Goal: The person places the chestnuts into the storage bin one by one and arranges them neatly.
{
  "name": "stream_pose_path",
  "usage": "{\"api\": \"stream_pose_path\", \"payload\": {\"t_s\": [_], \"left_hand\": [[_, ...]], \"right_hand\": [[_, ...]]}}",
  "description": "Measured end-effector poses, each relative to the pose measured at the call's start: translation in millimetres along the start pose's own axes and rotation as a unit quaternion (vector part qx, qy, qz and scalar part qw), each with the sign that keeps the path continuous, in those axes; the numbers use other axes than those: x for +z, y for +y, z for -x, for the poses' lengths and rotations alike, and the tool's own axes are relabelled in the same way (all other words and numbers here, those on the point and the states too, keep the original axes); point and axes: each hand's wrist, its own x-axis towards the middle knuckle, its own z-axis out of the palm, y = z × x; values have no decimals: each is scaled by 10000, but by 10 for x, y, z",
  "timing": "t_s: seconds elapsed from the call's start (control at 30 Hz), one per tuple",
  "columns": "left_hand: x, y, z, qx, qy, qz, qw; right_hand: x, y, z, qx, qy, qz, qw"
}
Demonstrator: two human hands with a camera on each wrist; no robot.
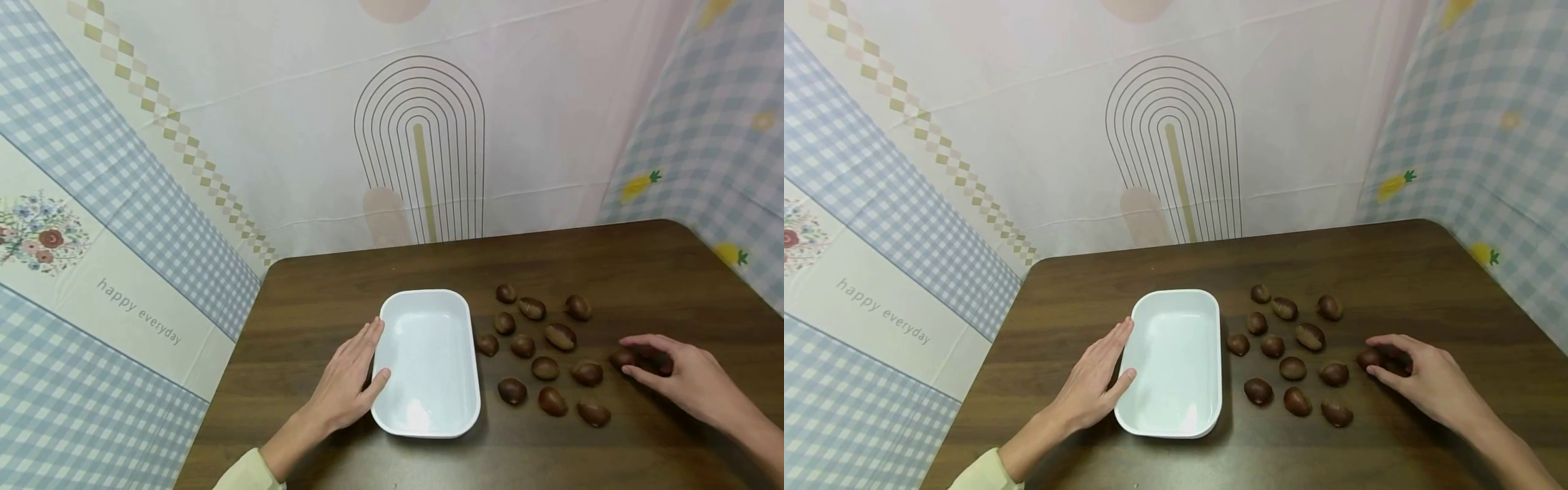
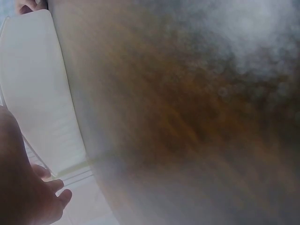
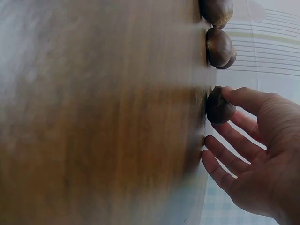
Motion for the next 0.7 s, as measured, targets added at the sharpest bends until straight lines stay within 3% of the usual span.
{"api": "stream_pose_path", "payload": {"t_s": [0.7], "left_hand": [[-18,3,11,-214,-279,105,9993]], "right_hand": [[-5,-6,-14,-95,-101,132,9998]]}}
